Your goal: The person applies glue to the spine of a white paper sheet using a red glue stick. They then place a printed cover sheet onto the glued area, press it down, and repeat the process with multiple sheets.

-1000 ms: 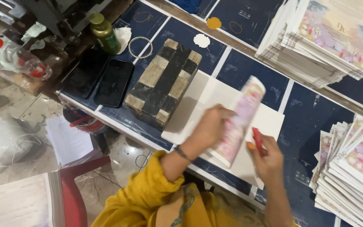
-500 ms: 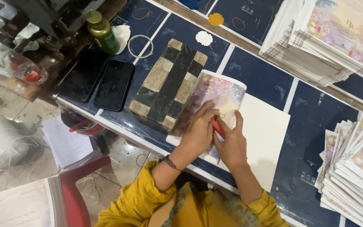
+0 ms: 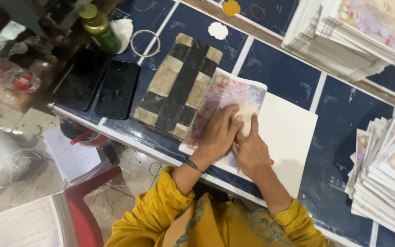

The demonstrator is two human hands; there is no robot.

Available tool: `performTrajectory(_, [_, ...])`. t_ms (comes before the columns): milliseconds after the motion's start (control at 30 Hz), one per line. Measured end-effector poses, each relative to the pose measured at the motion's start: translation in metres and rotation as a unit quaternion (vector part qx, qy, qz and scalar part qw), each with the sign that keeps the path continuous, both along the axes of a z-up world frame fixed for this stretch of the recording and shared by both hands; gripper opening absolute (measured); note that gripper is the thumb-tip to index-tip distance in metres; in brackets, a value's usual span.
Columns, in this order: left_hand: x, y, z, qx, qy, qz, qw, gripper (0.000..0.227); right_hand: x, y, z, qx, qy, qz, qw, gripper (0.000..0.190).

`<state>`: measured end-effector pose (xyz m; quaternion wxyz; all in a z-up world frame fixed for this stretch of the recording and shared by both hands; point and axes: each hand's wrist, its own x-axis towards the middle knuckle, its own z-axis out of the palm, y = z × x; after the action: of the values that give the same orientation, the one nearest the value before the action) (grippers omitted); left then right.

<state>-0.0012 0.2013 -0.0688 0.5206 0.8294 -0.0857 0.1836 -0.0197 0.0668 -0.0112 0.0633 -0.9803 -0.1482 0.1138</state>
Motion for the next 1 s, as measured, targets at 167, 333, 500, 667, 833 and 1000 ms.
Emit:
performTrajectory(167, [-0.01,0.002,0.028,0.118,0.031,-0.041,0.992,0.049,-0.007,-0.05,0.005,0.035,-0.005,-0.029,0.999,0.061])
performTrajectory(333, [-0.009,-0.009,0.017,0.311,0.097,-0.046,0.944,0.056,-0.053,-0.085,-0.022,0.114,-0.198,0.092,0.969,0.064])
performTrajectory(500, [-0.008,-0.012,0.018,0.353,0.08,-0.032,0.931,0.061,-0.067,-0.08,-0.036,0.103,-0.152,0.179,0.966,0.073])
performTrajectory(667, [-0.013,-0.012,0.022,0.343,0.106,-0.043,0.932,0.062,0.008,-0.083,-0.059,0.083,-0.253,0.178,0.947,0.056])
performTrajectory(833, [-0.015,-0.013,0.019,0.335,0.086,-0.016,0.938,0.055,0.089,-0.062,-0.006,0.094,-0.27,0.114,0.952,0.05])
performTrajectory(1000, [-0.013,-0.013,0.016,0.34,0.082,-0.008,0.937,0.057,0.123,-0.074,-0.039,0.166,-0.18,0.068,0.967,0.045])
